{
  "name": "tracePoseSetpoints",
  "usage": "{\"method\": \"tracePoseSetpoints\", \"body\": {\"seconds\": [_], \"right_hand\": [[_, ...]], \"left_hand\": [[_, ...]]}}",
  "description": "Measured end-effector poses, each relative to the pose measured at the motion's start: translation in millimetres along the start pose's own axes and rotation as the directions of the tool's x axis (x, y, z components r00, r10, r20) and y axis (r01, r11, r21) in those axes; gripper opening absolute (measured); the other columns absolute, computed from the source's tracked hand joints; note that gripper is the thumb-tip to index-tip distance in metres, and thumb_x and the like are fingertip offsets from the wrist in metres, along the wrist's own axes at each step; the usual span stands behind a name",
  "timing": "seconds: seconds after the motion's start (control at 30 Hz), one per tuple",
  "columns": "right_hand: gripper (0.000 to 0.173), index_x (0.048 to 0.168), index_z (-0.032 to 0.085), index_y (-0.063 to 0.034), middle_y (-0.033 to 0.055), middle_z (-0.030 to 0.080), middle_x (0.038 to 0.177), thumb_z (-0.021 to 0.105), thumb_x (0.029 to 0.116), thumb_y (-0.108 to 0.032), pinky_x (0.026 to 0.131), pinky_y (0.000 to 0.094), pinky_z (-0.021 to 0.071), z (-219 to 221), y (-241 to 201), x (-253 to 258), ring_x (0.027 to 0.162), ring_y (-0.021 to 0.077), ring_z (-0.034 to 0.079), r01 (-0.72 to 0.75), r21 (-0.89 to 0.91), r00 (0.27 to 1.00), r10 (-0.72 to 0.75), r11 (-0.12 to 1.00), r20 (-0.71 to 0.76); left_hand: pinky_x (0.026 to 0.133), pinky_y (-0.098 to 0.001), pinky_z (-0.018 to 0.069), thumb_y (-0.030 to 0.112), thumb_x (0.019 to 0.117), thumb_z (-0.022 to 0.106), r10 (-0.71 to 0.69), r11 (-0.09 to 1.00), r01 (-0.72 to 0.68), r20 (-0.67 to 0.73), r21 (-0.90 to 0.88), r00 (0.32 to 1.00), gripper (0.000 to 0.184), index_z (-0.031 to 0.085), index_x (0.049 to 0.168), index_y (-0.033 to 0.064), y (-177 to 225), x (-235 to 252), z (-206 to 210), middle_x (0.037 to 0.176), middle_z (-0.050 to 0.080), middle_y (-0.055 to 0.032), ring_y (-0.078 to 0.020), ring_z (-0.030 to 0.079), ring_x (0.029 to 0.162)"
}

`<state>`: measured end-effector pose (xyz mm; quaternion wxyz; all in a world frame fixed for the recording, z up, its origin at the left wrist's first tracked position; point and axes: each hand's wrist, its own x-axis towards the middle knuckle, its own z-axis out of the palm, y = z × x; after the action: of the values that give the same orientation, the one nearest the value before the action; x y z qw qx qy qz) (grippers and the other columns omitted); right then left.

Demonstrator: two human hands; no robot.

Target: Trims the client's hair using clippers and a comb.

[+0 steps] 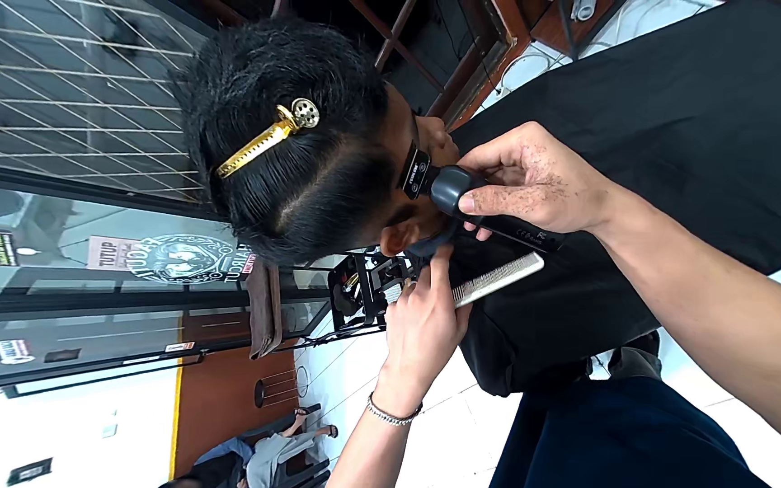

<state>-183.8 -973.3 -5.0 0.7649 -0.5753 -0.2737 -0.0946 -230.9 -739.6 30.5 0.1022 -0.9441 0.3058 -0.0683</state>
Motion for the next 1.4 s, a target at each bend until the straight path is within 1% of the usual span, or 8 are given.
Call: {"method": "tracePoseSetpoints", "body": {"seconds": [0.07, 0.13, 0.57, 0.67, 0.8, 0.93, 1.0, 1.4], "right_hand": [[0.014, 0.102, 0.069, 0.0022, 0.0032, 0.072, 0.083, 0.062, 0.0969, -0.009, 0.064, 0.0272, 0.0656, 2, -1, -4, 0.07, 0.0096, 0.073, 0.013, 0.001, 1.0, -0.013, 1.0, -0.015], [0.013, 0.102, 0.07, 0.0019, 0.0032, 0.073, 0.083, 0.064, 0.0959, -0.008, 0.064, 0.0258, 0.0646, 4, 0, -5, 0.07, 0.0086, 0.072, 0.01, -0.025, 1.0, -0.011, 1.0, -0.017], [0.017, 0.105, 0.071, -0.0006, 0.0013, 0.073, 0.084, 0.067, 0.0942, -0.014, 0.065, 0.0214, 0.0615, 9, 9, -5, 0.069, 0.004, 0.07, -0.029, -0.134, 1.0, 0.028, 0.991, -0.01], [0.021, 0.109, 0.07, 0.0003, 0.0021, 0.073, 0.09, 0.068, 0.0924, -0.012, 0.069, 0.0191, 0.0608, 7, 13, -11, 0.075, 0.0024, 0.07, 0.012, -0.157, 1.0, -0.016, 0.988, -0.022], [0.033, 0.121, 0.067, 0.0027, 0.0063, 0.074, 0.105, 0.07, 0.0911, -0.011, 0.085, 0.0182, 0.0585, 7, 16, -16, 0.093, 0.0023, 0.07, 0.073, -0.187, 0.996, -0.082, 0.98, -0.038], [0.032, 0.119, 0.066, -0.0002, 0.0046, 0.073, 0.102, 0.072, 0.09, -0.011, 0.085, 0.0181, 0.0582, 7, 20, -17, 0.092, 0.0022, 0.07, 0.054, -0.208, 0.997, -0.066, 0.977, -0.05], [0.031, 0.119, 0.067, -0.0001, 0.0048, 0.074, 0.103, 0.072, 0.0907, -0.012, 0.087, 0.0183, 0.0581, 8, 21, -16, 0.093, 0.0021, 0.07, 0.047, -0.214, 0.997, -0.06, 0.976, -0.055], [0.032, 0.119, 0.067, -0.0007, 0.0042, 0.074, 0.102, 0.073, 0.0912, -0.014, 0.083, 0.0174, 0.0583, 10, 20, -10, 0.09, 0.001, 0.07, 0.004, -0.216, 0.997, -0.02, 0.976, -0.071]], "left_hand": [[0.052, -0.0501, 0.0526, 0.028, 0.087, 0.07, 0.033, 0.999, -0.032, 0.048, -0.02, 0.998, 0.052, 0.06, 0.132, 0.0027, -5, -11, -1, 0.075, 0.069, -0.0102, -0.0322, 0.068, 0.062], [0.051, -0.0485, 0.0516, 0.028, 0.0866, 0.069, 0.048, 0.999, -0.048, 0.07, -0.01, 0.996, 0.049, 0.064, 0.129, 0.0037, -8, -19, -1, 0.076, 0.069, -0.0102, -0.0315, 0.068, 0.061], [0.053, -0.0504, 0.0528, 0.028, 0.0859, 0.071, -0.023, 1.0, 0.021, 0.177, 0.015, 0.984, 0.049, 0.067, 0.13, 0.0067, -15, -36, 4, 0.082, 0.072, -0.0116, -0.0326, 0.069, 0.065], [0.051, -0.0482, 0.0511, 0.029, 0.0863, 0.071, -0.006, 1.0, 0.005, 0.121, 0.006, 0.993, 0.058, 0.062, 0.14, 0.0085, -16, -34, 4, 0.079, 0.07, -0.0107, -0.0312, 0.067, 0.061], [0.047, -0.0459, 0.0475, 0.025, 0.0874, 0.07, 0.004, 0.999, -0.003, -0.025, 0.042, 1.0, 0.079, 0.04, 0.16, 0.0147, -14, -22, 4, 0.075, 0.064, -0.0109, -0.031, 0.062, 0.057], [0.044, -0.0474, 0.0458, 0.023, 0.0876, 0.072, -0.062, 0.989, 0.065, -0.022, 0.132, 0.998, 0.089, 0.027, 0.165, 0.0186, -9, 0, 0, 0.089, 0.065, -0.0184, -0.0339, 0.061, 0.055], [0.046, -0.0486, 0.048, 0.022, 0.088, 0.073, -0.093, 0.984, 0.095, -0.017, 0.152, 0.995, 0.088, 0.028, 0.164, 0.0155, -7, 8, -1, 0.098, 0.066, -0.0205, -0.035, 0.063, 0.058], [0.048, -0.0522, 0.0488, 0.028, 0.0925, 0.069, -0.12, 0.974, 0.129, -0.059, 0.186, 0.991, 0.079, 0.034, 0.161, 0.0087, -11, 20, -1, 0.099, 0.069, -0.0215, -0.0384, 0.065, 0.062]]}}
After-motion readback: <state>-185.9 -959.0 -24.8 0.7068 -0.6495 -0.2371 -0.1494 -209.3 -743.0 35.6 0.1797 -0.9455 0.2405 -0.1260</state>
